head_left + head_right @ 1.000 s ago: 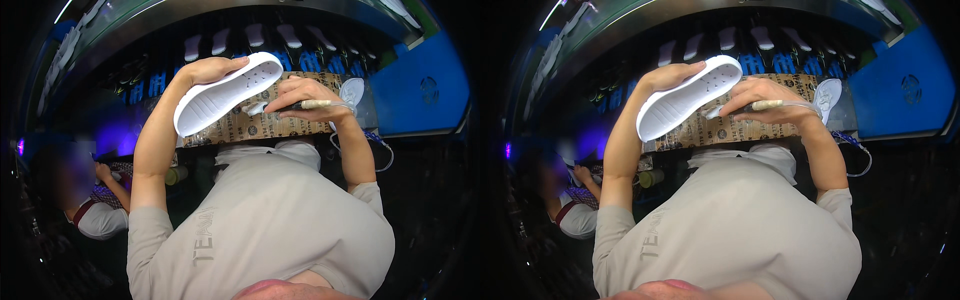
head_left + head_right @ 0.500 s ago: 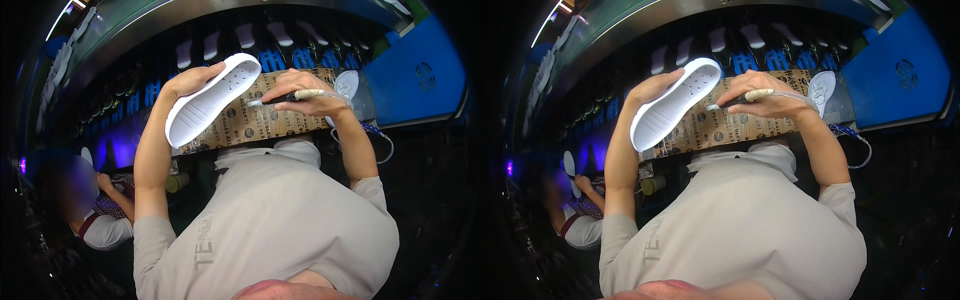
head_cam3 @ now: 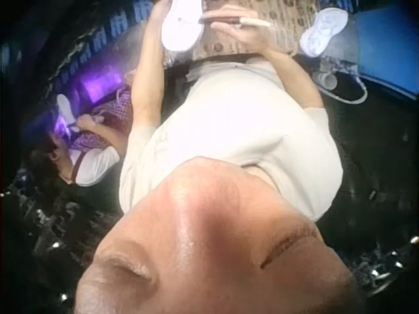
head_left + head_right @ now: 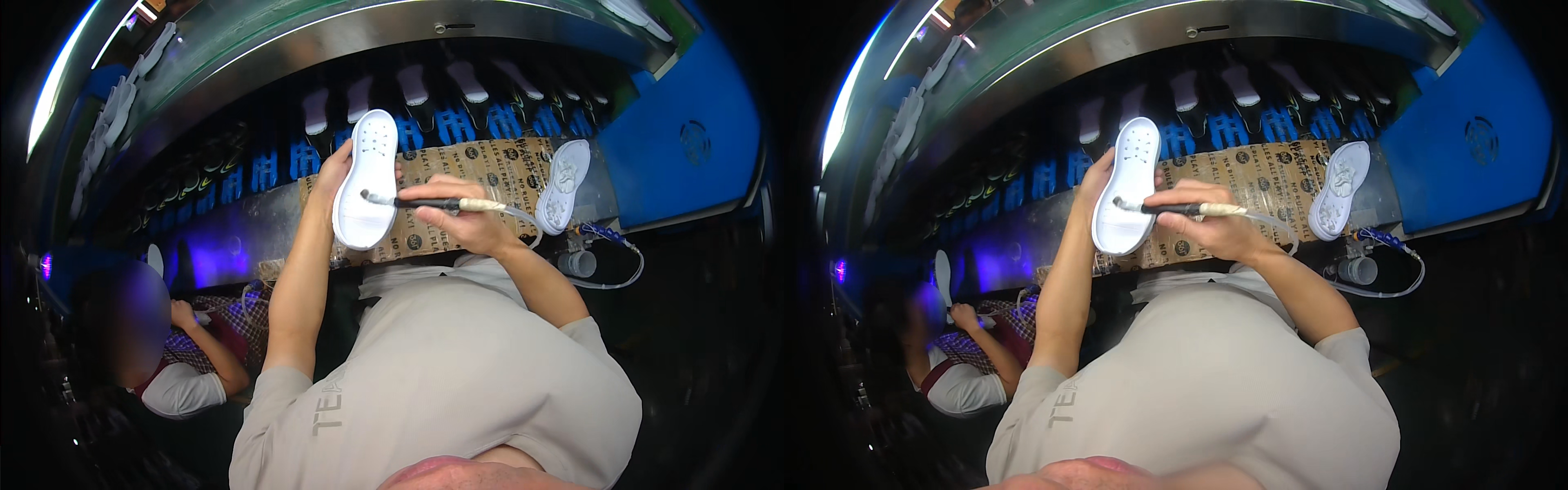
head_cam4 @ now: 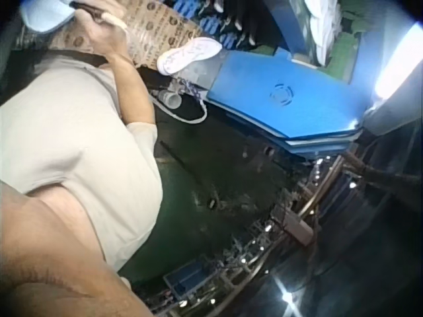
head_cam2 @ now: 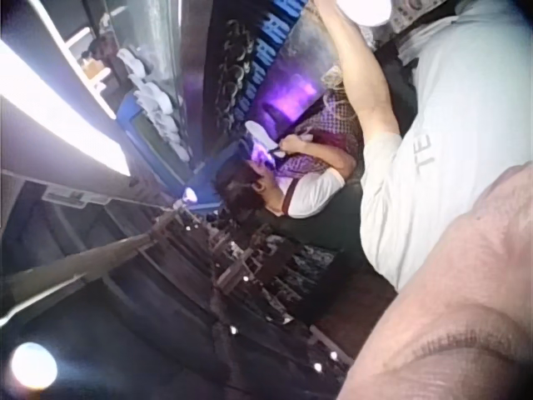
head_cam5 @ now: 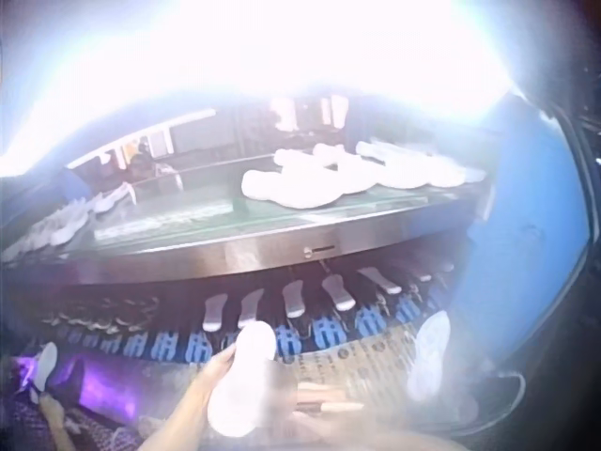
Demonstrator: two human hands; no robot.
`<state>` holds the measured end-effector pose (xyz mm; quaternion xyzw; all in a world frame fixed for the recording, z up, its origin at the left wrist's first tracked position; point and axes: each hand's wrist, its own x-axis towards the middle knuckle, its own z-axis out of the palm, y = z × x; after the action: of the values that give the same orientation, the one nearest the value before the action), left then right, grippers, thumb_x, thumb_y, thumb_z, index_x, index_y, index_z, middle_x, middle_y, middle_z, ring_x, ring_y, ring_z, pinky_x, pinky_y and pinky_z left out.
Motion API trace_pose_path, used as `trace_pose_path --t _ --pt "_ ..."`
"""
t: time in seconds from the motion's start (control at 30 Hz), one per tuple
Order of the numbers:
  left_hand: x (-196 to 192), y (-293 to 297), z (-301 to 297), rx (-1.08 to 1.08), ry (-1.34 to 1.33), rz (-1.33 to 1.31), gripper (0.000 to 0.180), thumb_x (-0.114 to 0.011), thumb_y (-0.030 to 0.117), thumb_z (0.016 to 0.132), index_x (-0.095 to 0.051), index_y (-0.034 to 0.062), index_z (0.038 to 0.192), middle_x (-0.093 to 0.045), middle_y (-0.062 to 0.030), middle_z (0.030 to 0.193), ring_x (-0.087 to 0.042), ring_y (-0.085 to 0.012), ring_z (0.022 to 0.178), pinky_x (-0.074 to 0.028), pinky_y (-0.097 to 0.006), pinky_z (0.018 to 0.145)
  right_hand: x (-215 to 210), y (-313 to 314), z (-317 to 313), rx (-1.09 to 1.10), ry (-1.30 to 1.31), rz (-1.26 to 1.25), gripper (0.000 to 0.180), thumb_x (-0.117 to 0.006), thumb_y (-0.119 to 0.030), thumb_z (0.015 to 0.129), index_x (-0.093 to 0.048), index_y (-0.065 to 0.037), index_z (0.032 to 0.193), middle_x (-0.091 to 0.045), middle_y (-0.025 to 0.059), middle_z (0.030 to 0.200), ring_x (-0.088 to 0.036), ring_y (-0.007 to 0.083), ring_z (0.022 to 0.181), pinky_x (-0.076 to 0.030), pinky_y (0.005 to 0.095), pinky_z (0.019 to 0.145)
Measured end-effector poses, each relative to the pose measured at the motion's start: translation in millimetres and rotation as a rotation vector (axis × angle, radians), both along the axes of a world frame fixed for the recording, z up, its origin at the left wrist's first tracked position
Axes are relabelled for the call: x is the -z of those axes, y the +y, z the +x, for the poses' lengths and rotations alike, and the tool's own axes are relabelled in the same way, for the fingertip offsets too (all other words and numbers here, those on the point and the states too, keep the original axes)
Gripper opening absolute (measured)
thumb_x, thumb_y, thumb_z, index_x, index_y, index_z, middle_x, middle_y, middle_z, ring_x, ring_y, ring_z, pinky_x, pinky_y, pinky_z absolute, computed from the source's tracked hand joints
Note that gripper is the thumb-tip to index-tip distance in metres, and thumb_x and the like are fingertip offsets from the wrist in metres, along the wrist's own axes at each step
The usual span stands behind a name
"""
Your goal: The person repeatedly picks up white slipper soles from a conveyor belt, paints the bottom surface with a brush, and places them back on the belt. The process is continuous and repetitive, with the person handling one slipper at a time.
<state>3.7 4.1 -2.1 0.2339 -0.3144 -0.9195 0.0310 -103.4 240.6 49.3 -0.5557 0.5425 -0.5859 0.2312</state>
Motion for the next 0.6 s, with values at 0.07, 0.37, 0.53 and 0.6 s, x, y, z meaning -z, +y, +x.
trace_pose_path --t 0.07,0.37,0.53,0.6 --pt "29 2 18 -0.078 0.13 0.189 0.068 -0.022 0.05 0.11 -0.044 -0.0008 0.151 -0.064 -0.0304 0.127 -0.071 -0.0404 0.109 -0.064 -0.054 0.085 5 2 -16 0.169 -0.015 0.026 0.029 -0.074 -0.014 0.094 -0.076 -0.004 0.121 -0.074 0.0101 0.1 -0.066 0.0174 0.085 -0.053 0.0301 0.076" --pt "107 88 109 -0.217 0.473 0.674 0.08 -0.052 0.057 0.099 -0.027 0.0162 0.164 -0.036 -0.0324 0.151 -0.05 -0.0464 0.13 -0.058 -0.064 0.085 125 23 -68 0.597 -0.165 0.112 0.028 -0.072 -0.017 0.096 -0.074 -0.003 0.121 -0.075 0.011 0.108 -0.069 0.019 0.094 -0.053 0.0316 0.086" --pt "3 71 67 0.301 0.609 0.627 0.082 -0.059 0.046 0.097 -0.022 0.0168 0.164 -0.034 -0.0412 0.145 -0.051 -0.0553 0.125 -0.062 -0.067 0.082 195 39 -84 0.684 -0.285 0.151 0.031 -0.071 -0.02 0.098 -0.073 -0.001 0.123 -0.075 0.0138 0.119 -0.069 0.0236 0.106 -0.053 0.0349 0.093" --pt "-57 49 23 0.393 0.718 0.429 0.084 -0.058 0.048 0.097 -0.02 0.014 0.164 -0.033 -0.0433 0.145 -0.053 -0.0583 0.124 -0.064 -0.065 0.077 199 43 -80 0.686 -0.267 0.126 0.032 -0.071 -0.021 0.098 -0.073 0.0 0.122 -0.074 0.016 0.12 -0.069 0.0257 0.109 -0.053 0.0362 0.095"
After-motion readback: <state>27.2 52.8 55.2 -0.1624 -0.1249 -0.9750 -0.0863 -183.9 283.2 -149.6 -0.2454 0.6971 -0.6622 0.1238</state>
